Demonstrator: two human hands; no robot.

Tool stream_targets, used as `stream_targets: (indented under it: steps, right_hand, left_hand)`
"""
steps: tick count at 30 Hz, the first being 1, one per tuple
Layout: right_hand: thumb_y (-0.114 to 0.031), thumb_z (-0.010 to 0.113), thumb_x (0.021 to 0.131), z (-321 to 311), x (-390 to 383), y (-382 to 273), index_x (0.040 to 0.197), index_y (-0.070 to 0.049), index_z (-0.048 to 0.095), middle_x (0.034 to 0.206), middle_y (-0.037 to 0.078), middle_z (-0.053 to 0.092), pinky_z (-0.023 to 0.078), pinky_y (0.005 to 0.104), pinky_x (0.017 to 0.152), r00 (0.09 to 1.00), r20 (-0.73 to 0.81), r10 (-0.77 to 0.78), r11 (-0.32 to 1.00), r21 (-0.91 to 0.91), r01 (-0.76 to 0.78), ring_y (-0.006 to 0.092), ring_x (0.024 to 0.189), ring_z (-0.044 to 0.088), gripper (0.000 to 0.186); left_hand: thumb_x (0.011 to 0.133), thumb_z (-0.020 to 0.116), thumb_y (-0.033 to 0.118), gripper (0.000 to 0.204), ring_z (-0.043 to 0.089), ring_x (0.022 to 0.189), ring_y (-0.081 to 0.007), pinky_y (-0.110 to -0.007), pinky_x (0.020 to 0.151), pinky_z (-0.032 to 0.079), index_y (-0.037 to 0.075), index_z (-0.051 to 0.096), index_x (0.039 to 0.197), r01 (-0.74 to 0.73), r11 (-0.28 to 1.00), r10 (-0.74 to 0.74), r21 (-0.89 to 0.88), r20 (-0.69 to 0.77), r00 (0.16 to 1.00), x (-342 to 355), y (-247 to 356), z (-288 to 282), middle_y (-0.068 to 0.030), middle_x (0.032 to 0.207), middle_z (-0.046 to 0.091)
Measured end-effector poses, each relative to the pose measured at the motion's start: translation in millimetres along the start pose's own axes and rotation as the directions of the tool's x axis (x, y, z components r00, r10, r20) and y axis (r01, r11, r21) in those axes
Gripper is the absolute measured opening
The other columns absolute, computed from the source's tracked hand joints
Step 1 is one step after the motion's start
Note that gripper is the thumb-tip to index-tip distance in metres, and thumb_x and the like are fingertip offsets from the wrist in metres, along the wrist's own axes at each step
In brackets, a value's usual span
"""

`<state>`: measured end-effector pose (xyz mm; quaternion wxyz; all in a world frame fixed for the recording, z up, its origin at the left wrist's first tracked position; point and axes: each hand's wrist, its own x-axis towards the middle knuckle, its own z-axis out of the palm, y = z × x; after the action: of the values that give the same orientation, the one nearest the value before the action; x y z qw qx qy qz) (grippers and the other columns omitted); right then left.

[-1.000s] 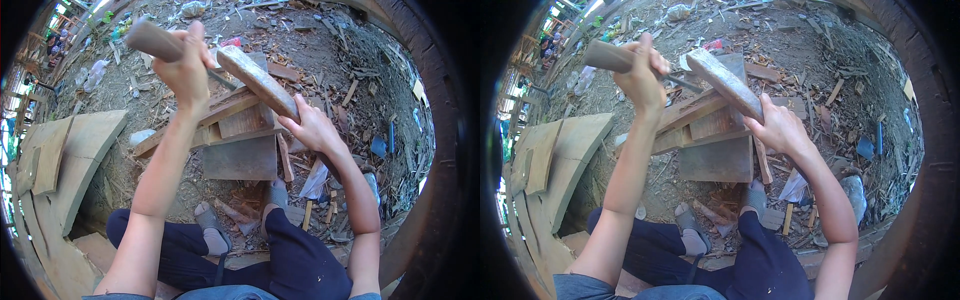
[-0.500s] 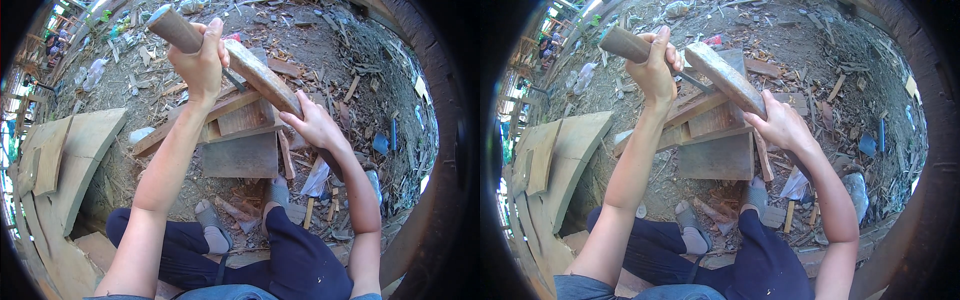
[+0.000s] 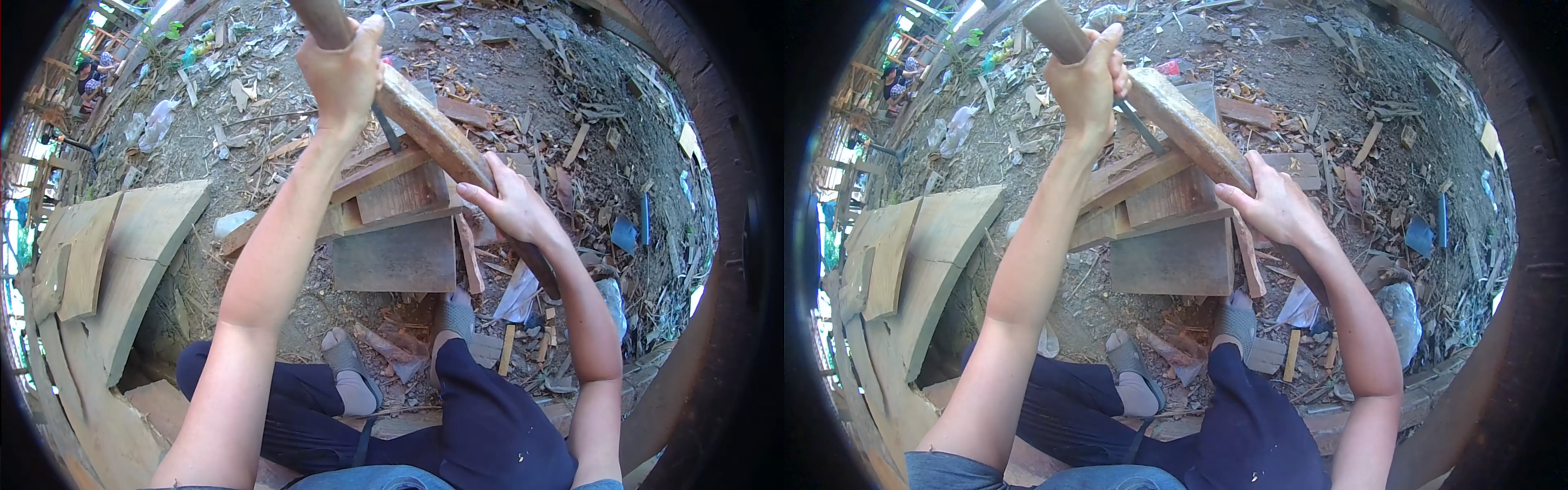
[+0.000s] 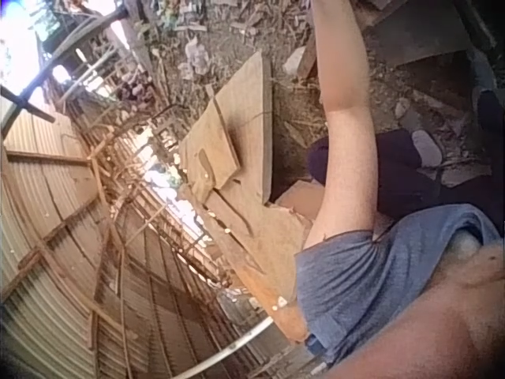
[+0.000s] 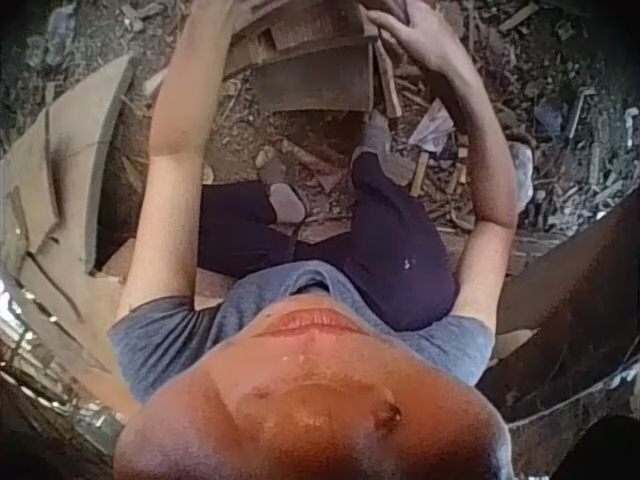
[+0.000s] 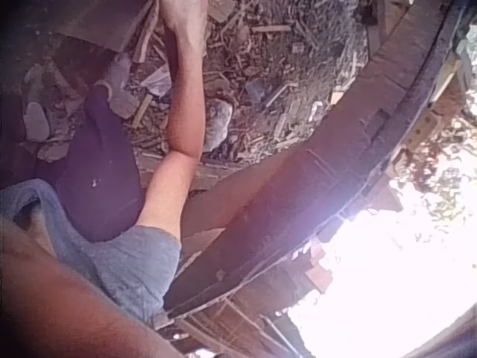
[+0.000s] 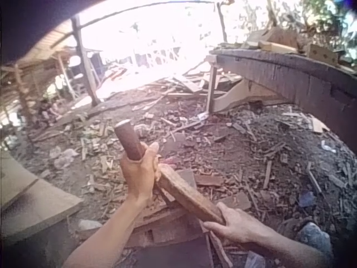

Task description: The person carves a mortise into a piece of wood using a chisel and a wooden mallet.

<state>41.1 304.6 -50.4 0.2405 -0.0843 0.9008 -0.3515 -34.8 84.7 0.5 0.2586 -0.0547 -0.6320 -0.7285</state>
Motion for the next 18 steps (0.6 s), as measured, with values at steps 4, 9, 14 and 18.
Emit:
stream_targets:
  steps: [4, 9, 14, 18]
  right_hand:
    - [-0.053, 0.058, 0.088, 4.1, 0.9, 2.0, 0.128, 0.002, 0.046, 0.103, 0.03, 0.067, 0.05, 0.0515, 0.088, 0.996, -0.067, -0.066, 0.988, -0.142, 0.056, 0.044, 0.101, 0.066, 0.069]
    - [-0.048, 0.06, 0.089, -0.2, 0.7, 3.9, 0.126, 0.001, 0.05, 0.096, 0.022, 0.068, 0.051, 0.0464, 0.083, 1.0, -0.011, -0.011, 0.992, 0.124, 0.013, 0.0346, 0.09, 0.068, 0.063]
    - [-0.037, 0.064, 0.089, 1.2, -19.2, -10.3, 0.124, 0.001, 0.055, 0.084, 0.008, 0.059, 0.048, 0.0282, 0.048, 0.999, 0.004, 0.032, 0.823, 0.567, -0.028, 0.0123, 0.061, 0.058, 0.053]
    - [-0.033, 0.067, 0.089, -41.6, -67.3, -70.7, 0.117, 0.001, 0.056, 0.074, 0.001, 0.055, 0.044, 0.0261, 0.043, 0.92, -0.377, -0.106, 0.867, 0.418, 0.271, 0.0086, 0.052, 0.052, 0.045]
  left_hand:
    - [0.087, 0.07, 0.005, 0.02, 0.044, 0.04, -0.0095, -0.025, 0.037, 0.034, 0.007, 0.05, 0.084, 0.041, 0.996, -0.044, -0.079, -0.025, 0.999, 7.8, -2.2, -6.4, -0.0011, 0.055, 0.047]
    - [0.088, 0.068, 0.003, 0.023, 0.047, 0.042, -0.0089, -0.025, 0.038, 0.036, 0.008, 0.049, 0.077, 0.015, 0.999, -0.019, -0.04, -0.119, 0.993, -5.8, 4.0, -6.1, -0.0008, 0.056, 0.049]
    - [0.086, 0.067, 0.003, 0.02, 0.053, 0.049, -0.0089, -0.026, 0.045, 0.041, 0.007, 0.052, 0.073, -0.193, 0.959, 0.228, 0.207, -0.16, 0.96, -26.6, -14.4, -1.4, -0.0017, 0.06, 0.056]
    - [0.083, 0.069, 0.006, 0.014, 0.059, 0.059, -0.0131, -0.031, 0.057, 0.045, 0.003, 0.057, 0.076, -0.277, 0.925, 0.317, 0.261, -0.128, 0.94, -34.1, -1.0, 10.2, -0.003, 0.063, 0.06]
